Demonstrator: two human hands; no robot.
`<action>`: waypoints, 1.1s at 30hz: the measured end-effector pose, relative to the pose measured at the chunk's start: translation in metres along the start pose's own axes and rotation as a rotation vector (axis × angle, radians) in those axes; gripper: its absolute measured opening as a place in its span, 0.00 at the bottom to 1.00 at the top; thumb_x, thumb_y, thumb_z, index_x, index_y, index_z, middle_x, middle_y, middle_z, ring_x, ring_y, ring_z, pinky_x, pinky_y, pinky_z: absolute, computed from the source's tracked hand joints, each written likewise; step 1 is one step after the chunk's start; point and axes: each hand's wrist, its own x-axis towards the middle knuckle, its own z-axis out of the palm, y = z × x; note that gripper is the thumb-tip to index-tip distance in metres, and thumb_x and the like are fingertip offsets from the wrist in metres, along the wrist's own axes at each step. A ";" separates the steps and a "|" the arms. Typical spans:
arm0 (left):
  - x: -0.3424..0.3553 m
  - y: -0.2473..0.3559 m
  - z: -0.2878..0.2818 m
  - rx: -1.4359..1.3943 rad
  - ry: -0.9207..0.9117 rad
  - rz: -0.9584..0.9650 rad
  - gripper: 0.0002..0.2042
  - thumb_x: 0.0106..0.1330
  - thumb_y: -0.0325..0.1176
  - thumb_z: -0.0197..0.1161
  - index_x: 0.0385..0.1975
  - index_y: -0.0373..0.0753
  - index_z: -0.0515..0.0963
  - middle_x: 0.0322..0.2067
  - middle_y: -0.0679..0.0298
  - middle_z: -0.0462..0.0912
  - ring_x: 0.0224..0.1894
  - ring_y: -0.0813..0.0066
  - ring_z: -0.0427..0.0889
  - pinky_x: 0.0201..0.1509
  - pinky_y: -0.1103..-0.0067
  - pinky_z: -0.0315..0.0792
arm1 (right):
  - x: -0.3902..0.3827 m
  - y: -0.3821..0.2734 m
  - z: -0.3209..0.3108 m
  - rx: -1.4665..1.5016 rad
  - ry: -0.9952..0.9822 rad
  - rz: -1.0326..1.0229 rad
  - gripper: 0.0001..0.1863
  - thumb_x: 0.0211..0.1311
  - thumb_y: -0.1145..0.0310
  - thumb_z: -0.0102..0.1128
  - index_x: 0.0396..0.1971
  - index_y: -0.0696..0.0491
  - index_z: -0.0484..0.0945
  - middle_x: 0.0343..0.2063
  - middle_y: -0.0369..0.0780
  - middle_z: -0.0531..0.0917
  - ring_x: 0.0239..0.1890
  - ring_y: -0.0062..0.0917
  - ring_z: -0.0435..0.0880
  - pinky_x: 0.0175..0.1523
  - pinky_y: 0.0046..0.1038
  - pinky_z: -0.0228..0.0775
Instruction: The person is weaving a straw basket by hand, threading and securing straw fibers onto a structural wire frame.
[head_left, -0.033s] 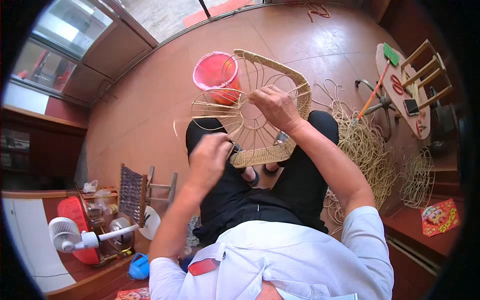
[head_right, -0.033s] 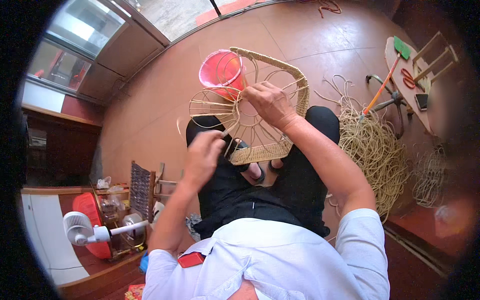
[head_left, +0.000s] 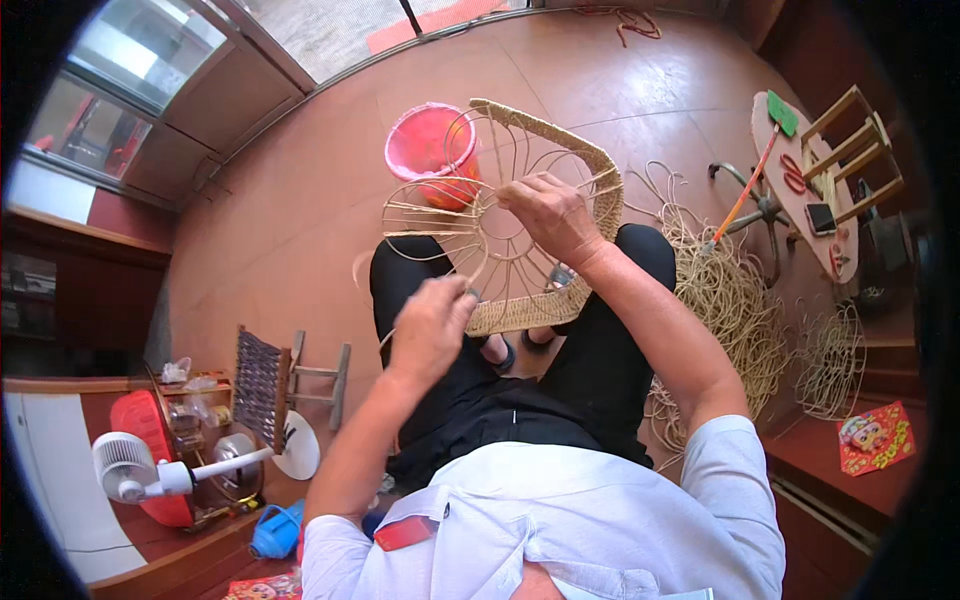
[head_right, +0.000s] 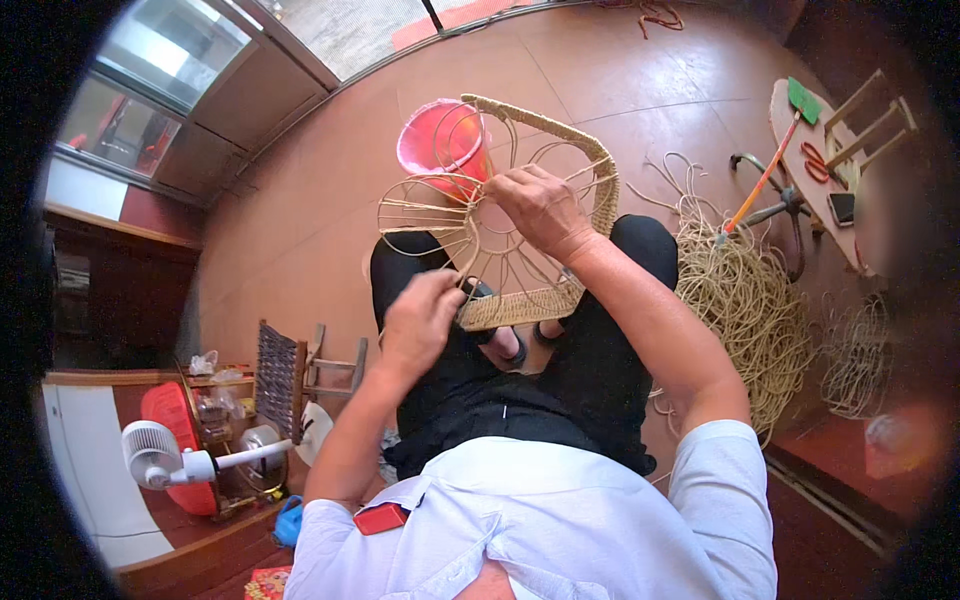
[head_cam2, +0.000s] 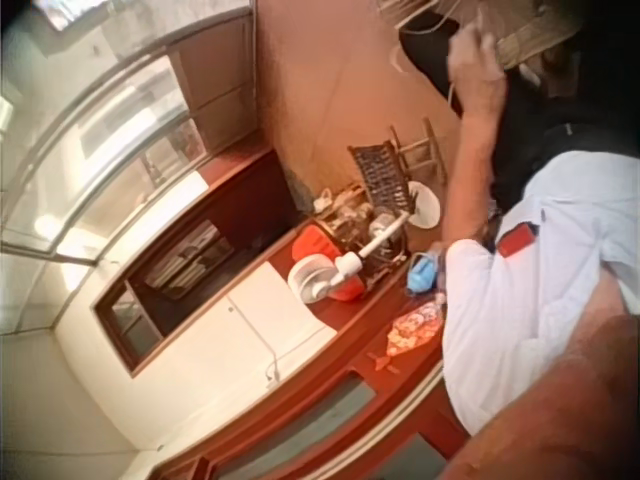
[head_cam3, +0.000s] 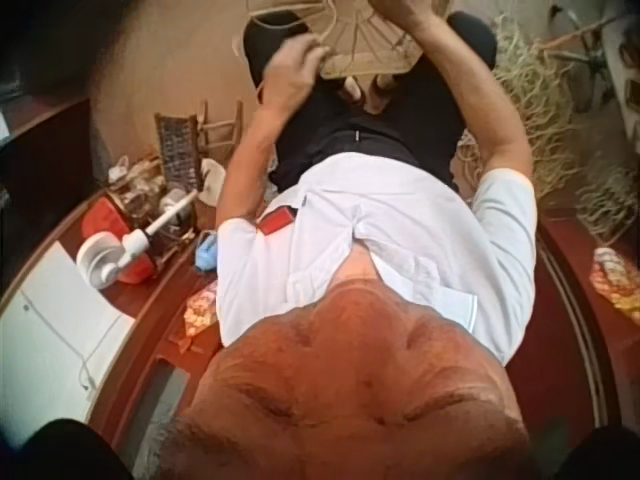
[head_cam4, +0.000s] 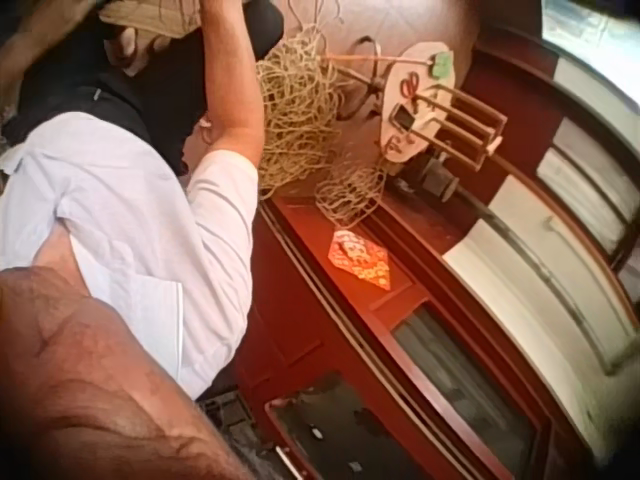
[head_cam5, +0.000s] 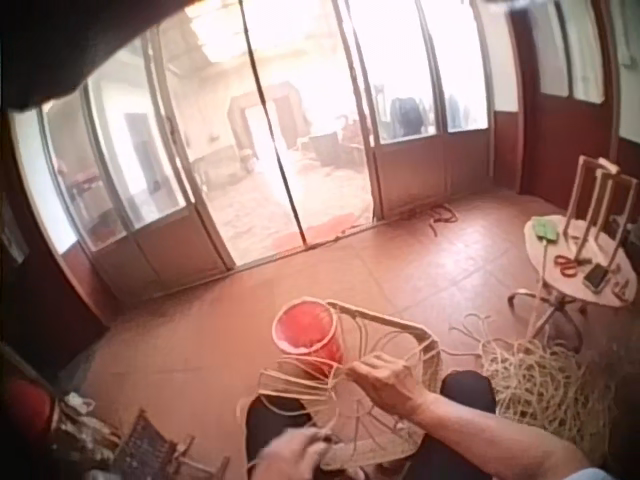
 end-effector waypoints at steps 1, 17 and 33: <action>-0.009 0.004 0.009 0.046 -0.033 0.024 0.11 0.80 0.36 0.66 0.53 0.37 0.85 0.47 0.52 0.90 0.51 0.47 0.89 0.55 0.60 0.82 | 0.000 0.000 -0.001 -0.003 -0.016 -0.007 0.04 0.73 0.69 0.66 0.44 0.49 0.83 0.40 0.40 0.89 0.45 0.39 0.90 0.50 0.41 0.84; -0.068 -0.102 -0.249 1.107 0.376 -0.250 0.13 0.80 0.37 0.65 0.57 0.39 0.85 0.48 0.51 0.91 0.50 0.48 0.89 0.56 0.57 0.80 | 0.003 -0.004 -0.006 -0.197 -0.193 -0.085 0.16 0.67 0.73 0.63 0.53 0.48 0.83 0.46 0.38 0.85 0.51 0.36 0.88 0.54 0.36 0.86; 0.054 0.028 0.049 -0.254 0.178 -0.011 0.18 0.74 0.24 0.64 0.63 0.34 0.81 0.49 0.49 0.88 0.47 0.51 0.90 0.54 0.63 0.83 | -0.001 -0.005 0.011 -0.077 -0.107 0.004 0.05 0.67 0.70 0.68 0.38 0.52 0.81 0.39 0.44 0.82 0.46 0.44 0.85 0.50 0.43 0.83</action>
